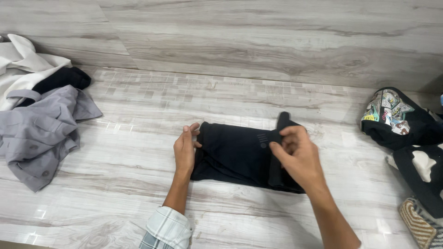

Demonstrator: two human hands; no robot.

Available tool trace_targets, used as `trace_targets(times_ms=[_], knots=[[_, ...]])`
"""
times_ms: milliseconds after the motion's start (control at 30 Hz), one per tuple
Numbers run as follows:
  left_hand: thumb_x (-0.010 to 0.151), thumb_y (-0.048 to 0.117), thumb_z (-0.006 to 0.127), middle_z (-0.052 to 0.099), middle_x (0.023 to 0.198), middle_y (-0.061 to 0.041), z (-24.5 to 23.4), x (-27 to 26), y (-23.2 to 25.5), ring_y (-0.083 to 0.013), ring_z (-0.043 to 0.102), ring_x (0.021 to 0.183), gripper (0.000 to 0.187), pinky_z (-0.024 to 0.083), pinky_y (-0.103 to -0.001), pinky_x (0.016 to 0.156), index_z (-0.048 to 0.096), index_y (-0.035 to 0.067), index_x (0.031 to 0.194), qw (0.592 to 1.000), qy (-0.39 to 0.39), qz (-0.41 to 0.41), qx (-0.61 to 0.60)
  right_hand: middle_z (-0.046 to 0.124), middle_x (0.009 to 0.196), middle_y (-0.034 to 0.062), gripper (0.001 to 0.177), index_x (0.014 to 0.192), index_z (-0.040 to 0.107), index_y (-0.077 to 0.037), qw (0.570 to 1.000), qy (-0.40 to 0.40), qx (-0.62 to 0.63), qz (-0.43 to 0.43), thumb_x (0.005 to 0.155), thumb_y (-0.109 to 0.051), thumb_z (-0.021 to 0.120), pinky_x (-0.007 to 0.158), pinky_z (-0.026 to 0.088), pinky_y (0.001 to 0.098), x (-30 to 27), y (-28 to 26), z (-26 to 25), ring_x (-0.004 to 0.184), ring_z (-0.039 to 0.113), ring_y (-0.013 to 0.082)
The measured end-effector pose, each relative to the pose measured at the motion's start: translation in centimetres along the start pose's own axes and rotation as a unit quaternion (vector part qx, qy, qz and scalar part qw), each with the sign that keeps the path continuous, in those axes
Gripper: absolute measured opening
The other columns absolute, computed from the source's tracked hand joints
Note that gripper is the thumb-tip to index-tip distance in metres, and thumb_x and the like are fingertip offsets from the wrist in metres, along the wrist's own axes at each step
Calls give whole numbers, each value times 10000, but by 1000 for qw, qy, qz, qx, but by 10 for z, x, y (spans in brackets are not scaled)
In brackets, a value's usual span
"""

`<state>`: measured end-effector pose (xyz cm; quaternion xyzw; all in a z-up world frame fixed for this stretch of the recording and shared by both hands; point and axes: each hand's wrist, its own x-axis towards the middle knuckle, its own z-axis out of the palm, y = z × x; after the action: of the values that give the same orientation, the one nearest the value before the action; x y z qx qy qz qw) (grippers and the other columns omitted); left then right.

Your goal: The person folds a light pink t-shirt, a pair of blue jeans, and a black long-sleeved shirt on a light wood-grain countertop. Each item is smoothed, folded into a compact rectangle, and placed into a wooden drawer.

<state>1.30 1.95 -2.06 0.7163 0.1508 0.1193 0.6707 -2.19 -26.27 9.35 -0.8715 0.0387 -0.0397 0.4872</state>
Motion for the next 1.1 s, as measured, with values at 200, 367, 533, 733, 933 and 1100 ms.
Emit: trace_targets(times_ms=[200, 367, 533, 733, 933, 1100], knots=[[1049, 544, 331, 732, 1194, -169, 1, 1, -14, -186, 677, 978, 699, 545, -288, 700, 681, -28, 1246, 996, -7, 88, -11, 659, 707, 59, 357, 1168, 593, -37, 992, -116, -5, -41, 864, -161, 733, 445, 527, 281, 8, -47, 76, 541, 648, 137], [1067, 529, 323, 751, 1093, -238, -2, 3, -15, -326, 606, 783, 692, 464, -358, 644, 701, 13, 1331, 999, -21, -11, -31, 708, 1027, 152, 449, 1345, 552, -41, 966, -215, 38, -140, 928, -148, 677, 684, 604, 315, 1, -50, 125, 848, 724, 226], [1055, 517, 341, 681, 1290, -175, -9, 4, -9, -298, 622, 1237, 645, 512, -401, 1015, 669, 18, 1297, 994, -29, 104, -27, 567, 1474, 175, 409, 1407, 563, -89, 942, -216, -37, -254, 1010, -186, 581, 1070, 529, 445, -4, -18, 142, 1353, 566, 327], [1052, 440, 445, 591, 1467, -155, -6, 2, -4, -384, 413, 1463, 507, 282, -535, 1194, 672, 72, 1316, 931, -62, 255, 255, 332, 1568, 230, 590, 1488, 454, -48, 882, -180, -309, -306, 1032, -420, 420, 1162, 103, 623, 7, 18, 151, 1481, 190, 427], [1019, 440, 497, 481, 1530, -175, -1, 1, -8, -386, 282, 1499, 506, 146, -567, 1206, 640, 103, 1367, 899, -102, 230, 359, 313, 1598, 243, 645, 1493, 461, -52, 889, -164, -300, -306, 1049, -512, 372, 1206, 110, 597, 10, 27, 140, 1511, 205, 400], [1027, 395, 468, 478, 1545, -138, 1, 1, -9, -355, 287, 1504, 472, 133, -555, 1219, 629, 124, 1378, 898, -103, 223, 366, 291, 1621, 153, 728, 1505, 451, -143, 874, -123, -421, -210, 954, -614, 384, 1180, 43, 626, 18, 50, 97, 1495, 172, 325]])
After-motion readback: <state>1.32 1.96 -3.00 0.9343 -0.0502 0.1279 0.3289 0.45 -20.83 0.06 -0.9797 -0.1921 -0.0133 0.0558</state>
